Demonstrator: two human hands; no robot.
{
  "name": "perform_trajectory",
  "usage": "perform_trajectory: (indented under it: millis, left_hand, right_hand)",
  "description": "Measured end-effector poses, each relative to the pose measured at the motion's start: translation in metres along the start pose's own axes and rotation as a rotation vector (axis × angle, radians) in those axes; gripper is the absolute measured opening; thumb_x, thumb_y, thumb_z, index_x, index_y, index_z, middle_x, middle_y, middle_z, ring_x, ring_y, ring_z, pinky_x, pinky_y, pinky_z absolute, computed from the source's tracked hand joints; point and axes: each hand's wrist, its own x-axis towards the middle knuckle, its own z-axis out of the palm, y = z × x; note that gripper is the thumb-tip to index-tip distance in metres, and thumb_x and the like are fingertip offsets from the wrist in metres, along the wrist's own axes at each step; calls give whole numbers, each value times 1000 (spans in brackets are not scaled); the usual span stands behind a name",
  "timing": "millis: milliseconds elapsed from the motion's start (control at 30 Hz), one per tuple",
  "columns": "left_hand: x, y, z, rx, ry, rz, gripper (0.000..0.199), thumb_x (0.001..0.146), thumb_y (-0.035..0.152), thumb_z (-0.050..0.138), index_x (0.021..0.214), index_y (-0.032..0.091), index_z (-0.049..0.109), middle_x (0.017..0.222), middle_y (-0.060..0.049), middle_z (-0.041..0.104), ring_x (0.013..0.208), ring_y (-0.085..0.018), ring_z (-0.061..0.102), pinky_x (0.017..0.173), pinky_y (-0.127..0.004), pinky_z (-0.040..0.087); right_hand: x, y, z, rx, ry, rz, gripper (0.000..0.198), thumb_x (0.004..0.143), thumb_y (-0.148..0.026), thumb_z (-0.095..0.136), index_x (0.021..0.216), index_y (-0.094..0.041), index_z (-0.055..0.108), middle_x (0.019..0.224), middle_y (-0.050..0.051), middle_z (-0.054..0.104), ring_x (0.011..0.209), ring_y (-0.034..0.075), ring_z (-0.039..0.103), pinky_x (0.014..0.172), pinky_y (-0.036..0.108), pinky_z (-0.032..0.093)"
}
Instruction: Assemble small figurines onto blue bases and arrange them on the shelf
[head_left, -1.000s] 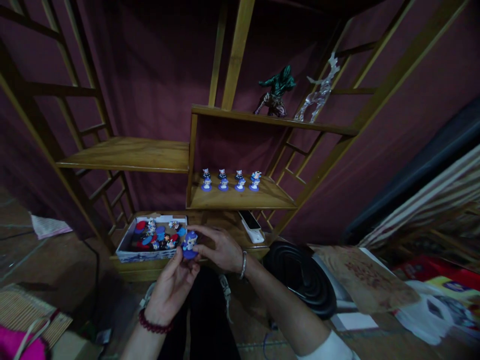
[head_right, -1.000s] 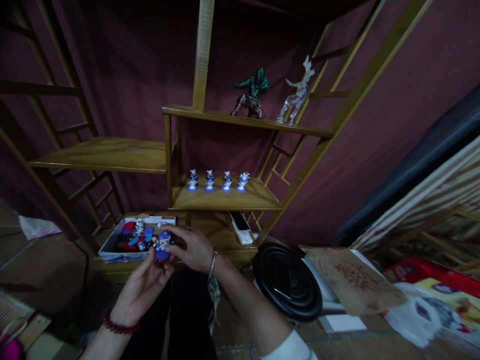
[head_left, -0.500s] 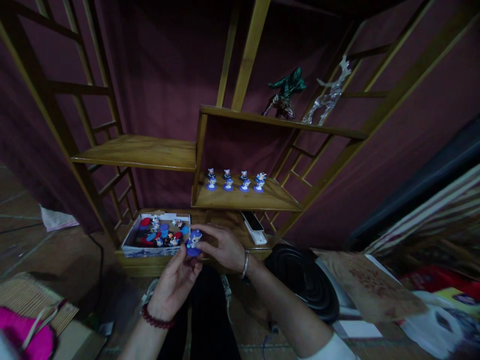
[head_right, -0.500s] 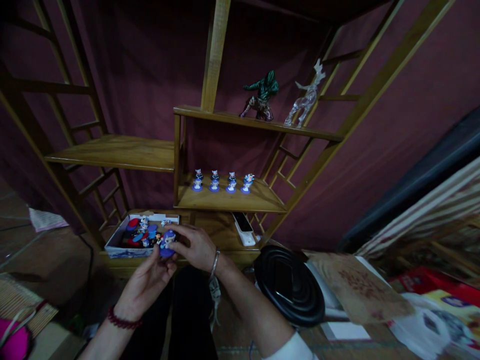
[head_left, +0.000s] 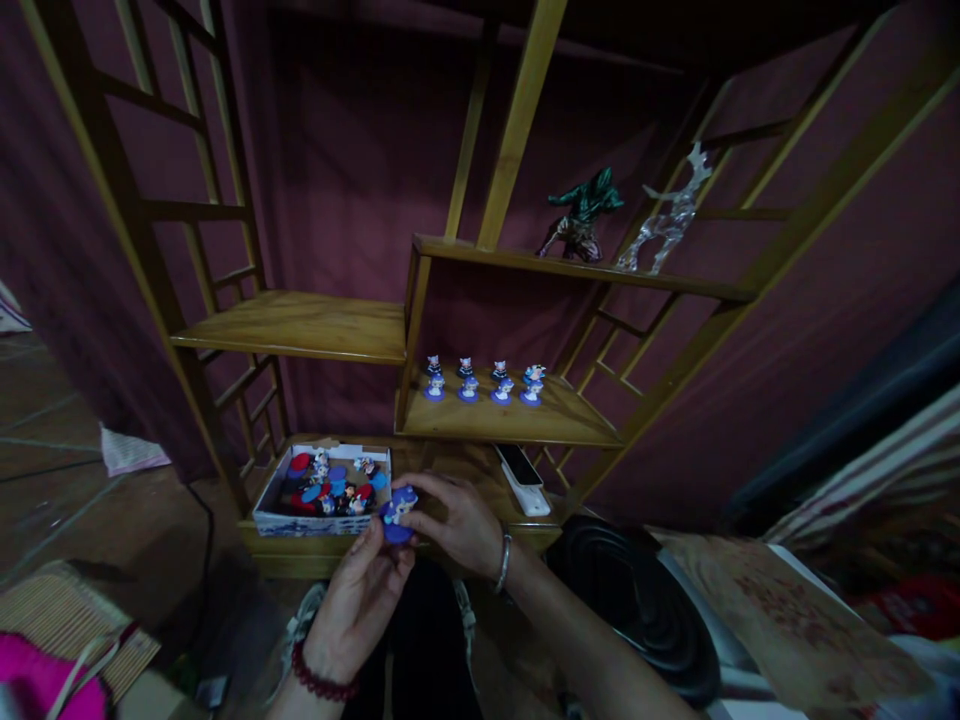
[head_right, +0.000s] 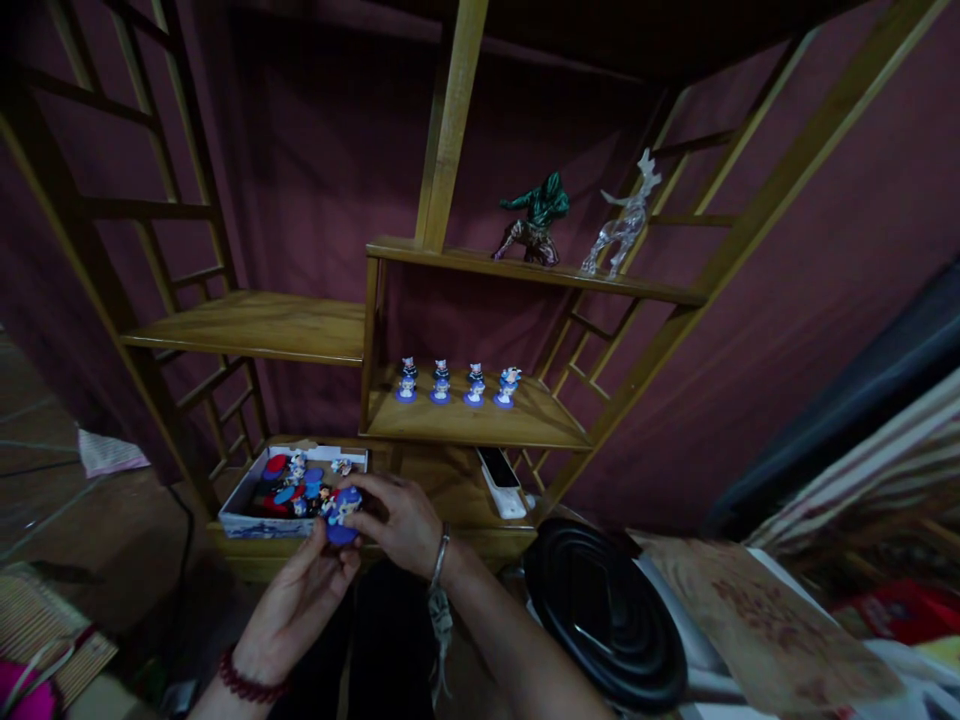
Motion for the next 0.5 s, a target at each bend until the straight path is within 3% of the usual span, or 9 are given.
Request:
perform_trajectory:
  millis: [267,500]
  left_hand:
    - [1,-2,3,-55,32,13,10,76,11,54,80,14,63,79,-5,63,71,-12,59,65,-24,48]
    - [6,-8,-3,-107,109,20,10,74,6,56,70,12,63,75,-4,63,68,-10,58,65,-23,49]
  right_hand:
    - [1,-6,-2,-80,-5,20,25,76,-32,58,101,-25,58,89,0,62,83,13,57,75,23,43]
    - [-5,-4,8,-120,74,112,26,74,-27,59,100,-24,57,92,-1,62,87,14,56,79,24,42]
